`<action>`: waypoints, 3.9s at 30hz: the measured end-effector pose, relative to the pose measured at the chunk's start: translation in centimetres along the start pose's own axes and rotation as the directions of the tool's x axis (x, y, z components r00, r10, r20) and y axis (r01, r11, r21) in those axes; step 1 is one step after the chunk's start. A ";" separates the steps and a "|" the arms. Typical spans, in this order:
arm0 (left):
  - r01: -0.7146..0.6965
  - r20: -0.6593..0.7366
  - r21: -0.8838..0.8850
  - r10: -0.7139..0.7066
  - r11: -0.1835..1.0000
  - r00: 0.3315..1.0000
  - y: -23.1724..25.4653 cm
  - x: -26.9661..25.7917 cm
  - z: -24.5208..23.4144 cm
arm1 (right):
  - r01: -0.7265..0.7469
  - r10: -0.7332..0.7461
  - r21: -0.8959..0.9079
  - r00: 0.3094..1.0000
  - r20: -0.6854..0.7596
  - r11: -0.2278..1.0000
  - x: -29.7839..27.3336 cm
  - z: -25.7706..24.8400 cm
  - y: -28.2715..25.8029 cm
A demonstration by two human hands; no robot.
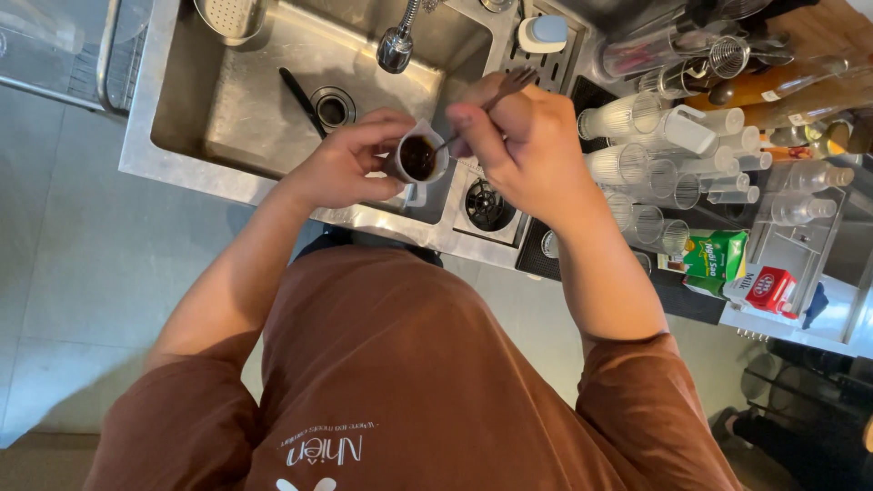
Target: Preparing a coffee-based beverage by mixing ingredients and adding ice.
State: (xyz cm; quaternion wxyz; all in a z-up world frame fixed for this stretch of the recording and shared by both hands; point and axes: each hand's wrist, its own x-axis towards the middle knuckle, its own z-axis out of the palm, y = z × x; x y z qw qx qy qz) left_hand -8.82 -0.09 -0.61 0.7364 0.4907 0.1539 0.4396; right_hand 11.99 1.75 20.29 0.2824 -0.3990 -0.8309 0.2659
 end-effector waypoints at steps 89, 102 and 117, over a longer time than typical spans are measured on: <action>-0.026 -0.631 0.638 0.542 0.770 0.555 -2.1 -5.3 1.4 | 0.230 -0.239 0.068 0.950 0.199 0.971 5.1 8.9 4.1; -0.063 -0.609 0.657 0.578 0.751 0.543 -2.5 -5.3 1.4 | 0.071 -0.084 0.057 0.958 0.273 0.996 5.5 8.4 2.7; -0.139 -0.654 0.545 0.523 0.827 0.547 -2.1 -5.0 1.5 | 0.171 -0.162 -0.046 0.974 0.157 0.984 5.2 8.8 2.3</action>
